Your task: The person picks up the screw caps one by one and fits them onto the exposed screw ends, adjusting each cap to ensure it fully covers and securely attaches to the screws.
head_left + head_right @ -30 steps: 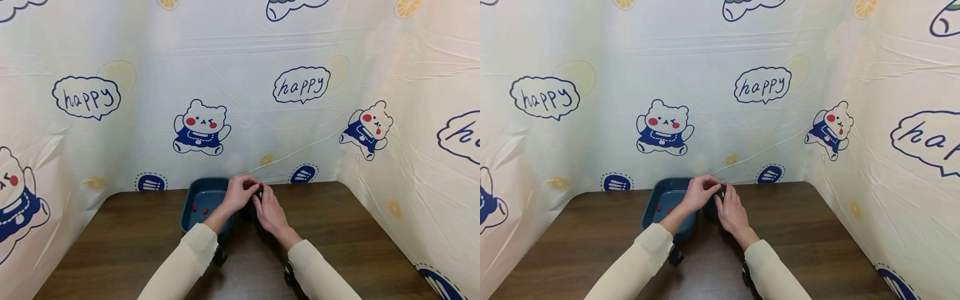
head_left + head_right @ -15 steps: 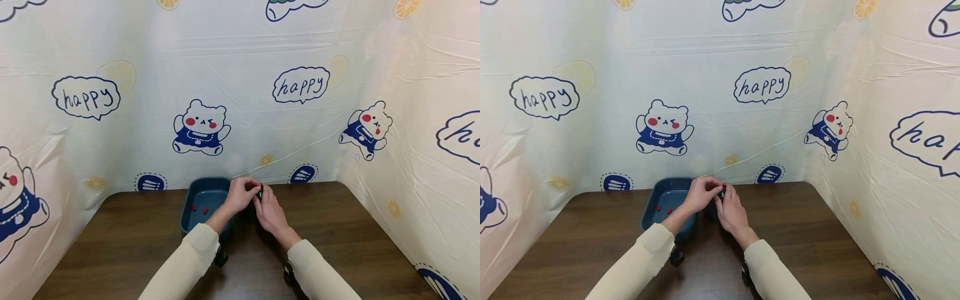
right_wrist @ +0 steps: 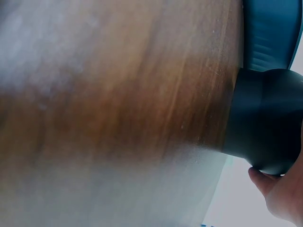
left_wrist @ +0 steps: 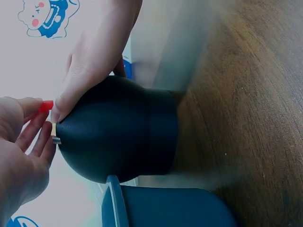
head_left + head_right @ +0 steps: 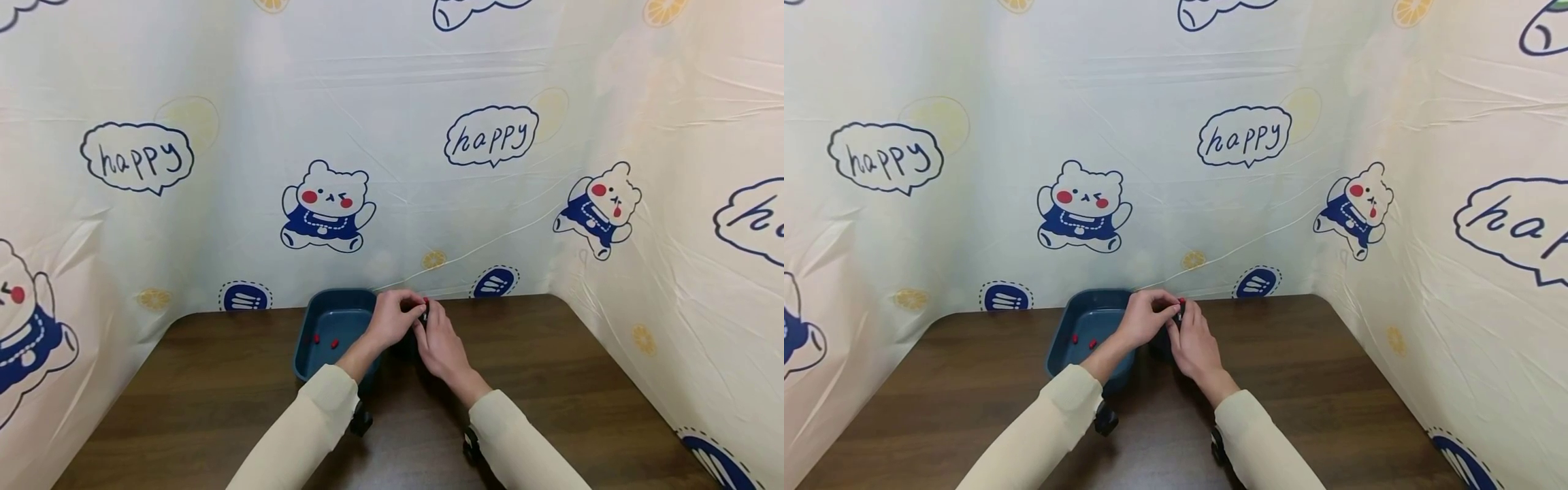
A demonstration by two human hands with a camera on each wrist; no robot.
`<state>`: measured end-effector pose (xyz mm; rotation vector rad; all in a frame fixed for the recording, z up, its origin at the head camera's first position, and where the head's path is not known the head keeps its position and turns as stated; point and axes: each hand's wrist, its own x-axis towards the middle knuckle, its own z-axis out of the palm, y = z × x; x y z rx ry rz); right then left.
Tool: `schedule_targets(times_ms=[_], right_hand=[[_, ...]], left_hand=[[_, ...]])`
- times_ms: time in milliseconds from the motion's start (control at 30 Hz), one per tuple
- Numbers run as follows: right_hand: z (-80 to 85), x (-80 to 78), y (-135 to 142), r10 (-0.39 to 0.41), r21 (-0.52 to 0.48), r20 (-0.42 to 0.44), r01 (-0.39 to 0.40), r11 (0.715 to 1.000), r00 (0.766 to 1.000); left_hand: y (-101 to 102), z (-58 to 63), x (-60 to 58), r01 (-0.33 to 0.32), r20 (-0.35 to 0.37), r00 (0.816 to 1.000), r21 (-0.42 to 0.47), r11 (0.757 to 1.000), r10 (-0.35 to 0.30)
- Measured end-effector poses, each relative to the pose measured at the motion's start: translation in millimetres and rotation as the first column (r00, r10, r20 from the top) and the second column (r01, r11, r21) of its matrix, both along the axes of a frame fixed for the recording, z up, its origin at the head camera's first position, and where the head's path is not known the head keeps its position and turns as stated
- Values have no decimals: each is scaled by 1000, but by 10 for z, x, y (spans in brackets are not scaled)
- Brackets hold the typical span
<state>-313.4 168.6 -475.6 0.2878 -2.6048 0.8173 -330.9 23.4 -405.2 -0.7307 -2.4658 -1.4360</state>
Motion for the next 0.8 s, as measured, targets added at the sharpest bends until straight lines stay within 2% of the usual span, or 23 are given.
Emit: schedule_targets(times_ms=[300, 533, 800], right_hand=[[15, 18, 5, -3, 12, 34, 3, 1000, 999], [30, 22, 8, 3, 11, 34, -3, 1000, 999], [26, 28, 14, 16, 15, 35, -17, 1000, 999]], left_hand=[[10, -19, -2, 2, -28, 1000, -31, 1000, -2], [12, -30, -15, -9, -29, 1000, -66, 998, 8], [14, -62, -18, -4, -63, 998, -97, 995, -2]])
